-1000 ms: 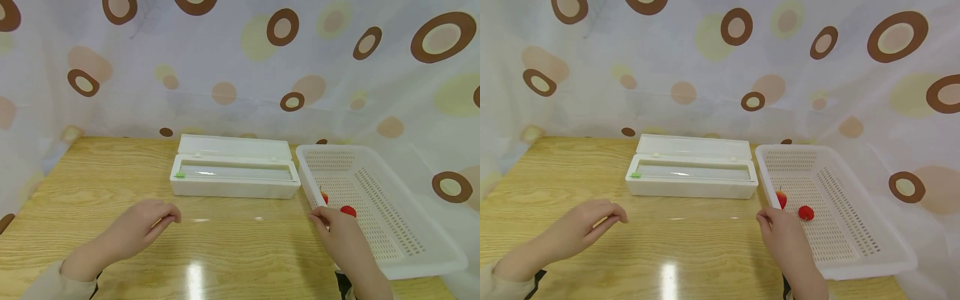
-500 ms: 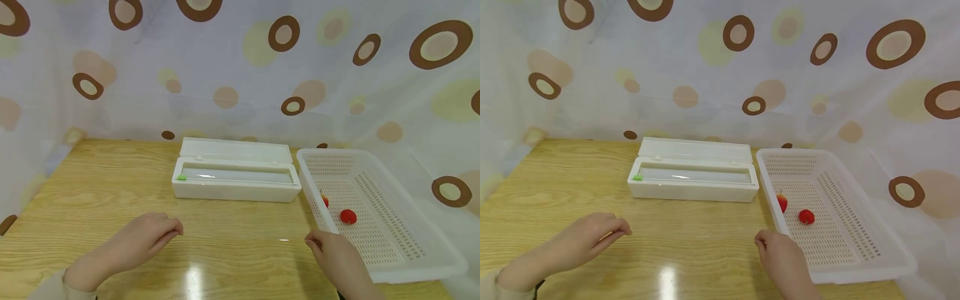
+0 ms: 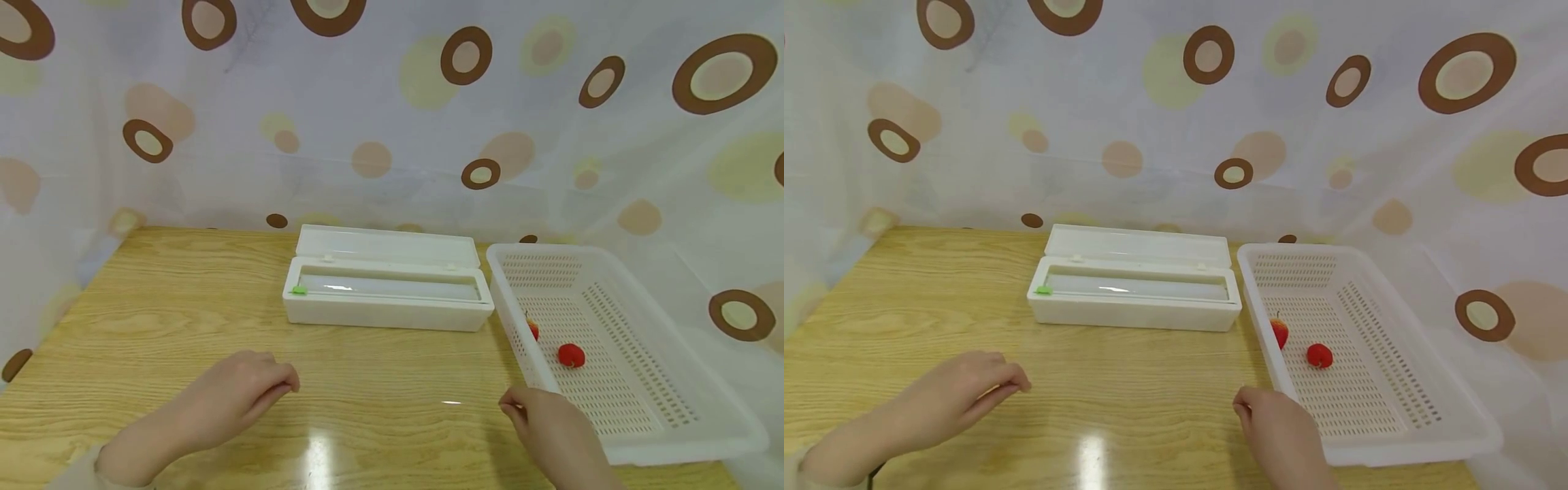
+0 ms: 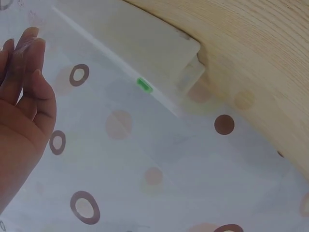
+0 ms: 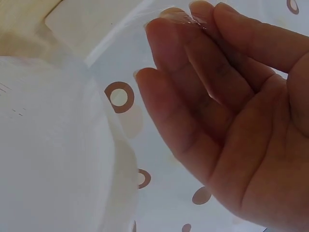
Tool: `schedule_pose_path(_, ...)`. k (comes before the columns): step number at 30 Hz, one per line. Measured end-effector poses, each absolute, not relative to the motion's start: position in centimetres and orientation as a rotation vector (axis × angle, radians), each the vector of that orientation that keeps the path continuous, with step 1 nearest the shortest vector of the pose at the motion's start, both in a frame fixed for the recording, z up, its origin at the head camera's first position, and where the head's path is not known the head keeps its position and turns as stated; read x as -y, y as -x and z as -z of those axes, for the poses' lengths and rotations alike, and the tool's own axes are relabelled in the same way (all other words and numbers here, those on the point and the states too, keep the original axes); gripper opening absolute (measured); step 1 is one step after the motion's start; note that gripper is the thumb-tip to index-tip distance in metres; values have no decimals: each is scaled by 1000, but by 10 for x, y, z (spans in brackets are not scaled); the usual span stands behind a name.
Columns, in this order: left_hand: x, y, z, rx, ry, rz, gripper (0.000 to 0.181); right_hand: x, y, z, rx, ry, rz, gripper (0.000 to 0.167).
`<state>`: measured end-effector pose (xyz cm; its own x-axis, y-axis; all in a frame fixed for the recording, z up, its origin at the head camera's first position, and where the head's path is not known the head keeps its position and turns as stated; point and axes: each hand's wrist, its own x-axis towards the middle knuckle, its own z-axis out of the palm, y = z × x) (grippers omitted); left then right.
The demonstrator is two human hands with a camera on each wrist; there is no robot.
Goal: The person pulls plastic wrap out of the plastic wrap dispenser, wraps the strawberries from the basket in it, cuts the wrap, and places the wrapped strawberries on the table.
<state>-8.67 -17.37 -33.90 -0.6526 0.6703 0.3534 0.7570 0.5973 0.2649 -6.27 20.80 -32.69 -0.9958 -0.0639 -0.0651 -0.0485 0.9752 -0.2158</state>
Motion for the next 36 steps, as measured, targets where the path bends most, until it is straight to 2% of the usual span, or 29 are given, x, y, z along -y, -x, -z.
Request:
schedule_pose_path(9,173,84,349,2558,1243,587,17,-208,60,333,-3051,96,247,3)
schedule_pose_path(17,174,90,369,2646,1280,600,12,-201,67,356,-3065,134,131,11)
schedule_pose_path(23,171,95,381,2720,1283,560,11,-197,69,367,-3111,260,24,15)
schedule_pose_path(36,163,94,381,2842,1243,502,9,-190,74,377,-3076,365,-181,18)
